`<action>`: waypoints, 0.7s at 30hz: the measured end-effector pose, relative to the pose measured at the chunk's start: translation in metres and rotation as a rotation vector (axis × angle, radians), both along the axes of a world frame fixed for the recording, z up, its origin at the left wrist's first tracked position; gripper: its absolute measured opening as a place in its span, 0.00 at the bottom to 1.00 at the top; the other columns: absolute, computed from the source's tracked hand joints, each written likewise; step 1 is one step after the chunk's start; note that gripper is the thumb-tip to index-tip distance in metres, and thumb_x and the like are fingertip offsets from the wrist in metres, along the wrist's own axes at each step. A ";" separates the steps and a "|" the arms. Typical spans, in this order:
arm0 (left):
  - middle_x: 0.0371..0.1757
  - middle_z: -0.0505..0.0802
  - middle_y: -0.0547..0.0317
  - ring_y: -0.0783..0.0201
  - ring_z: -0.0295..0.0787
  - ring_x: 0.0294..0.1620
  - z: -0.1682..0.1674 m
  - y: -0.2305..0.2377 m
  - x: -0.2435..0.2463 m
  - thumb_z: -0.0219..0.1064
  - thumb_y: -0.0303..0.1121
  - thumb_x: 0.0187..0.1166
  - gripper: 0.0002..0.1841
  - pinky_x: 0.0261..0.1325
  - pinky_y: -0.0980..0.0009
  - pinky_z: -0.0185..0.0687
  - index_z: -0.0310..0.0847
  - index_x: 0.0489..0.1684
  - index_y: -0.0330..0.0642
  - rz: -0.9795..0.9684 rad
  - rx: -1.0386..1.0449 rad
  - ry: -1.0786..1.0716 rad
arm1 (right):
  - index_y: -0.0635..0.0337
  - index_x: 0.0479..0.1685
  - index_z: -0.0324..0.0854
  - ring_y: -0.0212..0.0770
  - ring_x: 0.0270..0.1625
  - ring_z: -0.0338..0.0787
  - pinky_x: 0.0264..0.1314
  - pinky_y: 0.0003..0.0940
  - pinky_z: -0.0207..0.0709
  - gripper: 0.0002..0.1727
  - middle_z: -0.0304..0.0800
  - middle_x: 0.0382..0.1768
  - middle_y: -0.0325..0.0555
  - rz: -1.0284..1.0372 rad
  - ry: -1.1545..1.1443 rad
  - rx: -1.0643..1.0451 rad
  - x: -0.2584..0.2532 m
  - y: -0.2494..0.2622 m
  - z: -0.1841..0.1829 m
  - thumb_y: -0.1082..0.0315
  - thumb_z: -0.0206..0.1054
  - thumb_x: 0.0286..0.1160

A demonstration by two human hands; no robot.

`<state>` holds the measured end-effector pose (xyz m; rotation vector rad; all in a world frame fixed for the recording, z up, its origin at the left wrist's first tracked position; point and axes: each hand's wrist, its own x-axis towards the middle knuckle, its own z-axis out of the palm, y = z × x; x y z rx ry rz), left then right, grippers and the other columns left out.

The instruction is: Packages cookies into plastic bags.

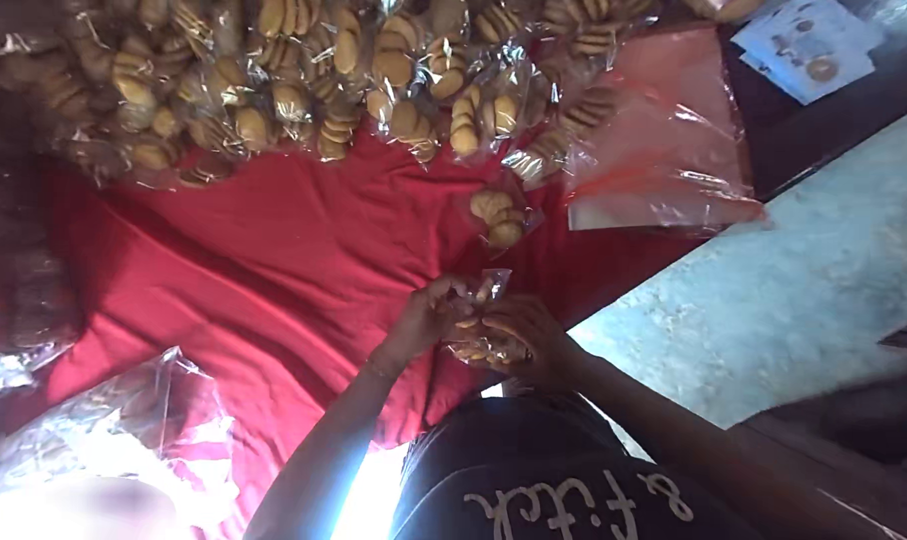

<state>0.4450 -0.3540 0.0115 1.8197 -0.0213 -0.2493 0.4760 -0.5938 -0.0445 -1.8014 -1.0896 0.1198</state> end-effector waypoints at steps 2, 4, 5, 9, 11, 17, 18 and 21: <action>0.51 0.94 0.55 0.75 0.89 0.53 -0.009 -0.007 0.005 0.62 0.26 0.83 0.11 0.64 0.73 0.84 0.85 0.55 0.29 0.002 -0.041 -0.055 | 0.35 0.66 0.82 0.53 0.83 0.67 0.83 0.53 0.62 0.30 0.71 0.77 0.56 -0.091 -0.025 -0.022 0.012 -0.005 -0.001 0.39 0.75 0.63; 0.52 0.93 0.55 0.75 0.89 0.54 -0.017 -0.016 0.013 0.59 0.24 0.83 0.12 0.65 0.73 0.84 0.86 0.54 0.29 -0.007 -0.100 -0.065 | 0.34 0.65 0.84 0.61 0.92 0.53 0.89 0.56 0.55 0.30 0.52 0.89 0.67 -0.016 0.041 -0.078 0.024 -0.010 0.002 0.37 0.77 0.60; 0.53 0.92 0.55 0.74 0.88 0.55 -0.019 -0.021 0.016 0.59 0.24 0.82 0.12 0.65 0.72 0.83 0.86 0.53 0.28 -0.034 -0.138 -0.046 | 0.39 0.64 0.85 0.60 0.89 0.60 0.87 0.52 0.61 0.31 0.53 0.88 0.70 0.043 0.090 -0.073 0.027 -0.011 0.003 0.39 0.78 0.59; 0.58 0.88 0.55 0.71 0.83 0.62 -0.007 -0.013 0.030 0.60 0.32 0.82 0.14 0.68 0.71 0.79 0.86 0.50 0.30 -0.133 -0.185 0.032 | 0.54 0.59 0.82 0.51 0.74 0.79 0.77 0.38 0.73 0.31 0.75 0.73 0.67 0.066 0.035 -0.022 0.027 -0.014 0.000 0.42 0.76 0.63; 0.58 0.91 0.54 0.68 0.86 0.60 0.004 0.002 0.050 0.57 0.34 0.84 0.15 0.66 0.67 0.82 0.87 0.49 0.32 0.004 -0.011 -0.055 | 0.55 0.59 0.81 0.50 0.76 0.78 0.80 0.39 0.70 0.31 0.78 0.71 0.63 0.021 0.017 -0.017 0.035 -0.024 0.001 0.42 0.76 0.64; 0.81 0.79 0.45 0.41 0.65 0.87 0.019 -0.013 0.168 0.71 0.34 0.78 0.25 0.84 0.38 0.56 0.81 0.77 0.54 -0.512 0.717 -0.344 | 0.60 0.56 0.83 0.49 0.75 0.80 0.79 0.35 0.72 0.31 0.79 0.71 0.64 0.088 0.028 -0.047 0.048 -0.034 0.005 0.45 0.79 0.60; 0.82 0.77 0.43 0.38 0.64 0.86 0.024 -0.024 0.183 0.73 0.39 0.77 0.29 0.83 0.34 0.55 0.77 0.81 0.56 -0.630 0.811 -0.243 | 0.61 0.55 0.84 0.49 0.75 0.79 0.80 0.36 0.71 0.31 0.79 0.71 0.64 0.133 0.020 -0.026 0.050 -0.033 0.004 0.47 0.79 0.59; 0.56 0.92 0.42 0.40 0.85 0.63 0.035 -0.040 0.198 0.78 0.48 0.71 0.24 0.72 0.33 0.63 0.87 0.59 0.40 -0.778 0.904 -0.023 | 0.58 0.54 0.83 0.49 0.80 0.75 0.85 0.38 0.65 0.28 0.80 0.71 0.59 0.216 -0.043 0.009 0.056 -0.030 0.002 0.46 0.78 0.62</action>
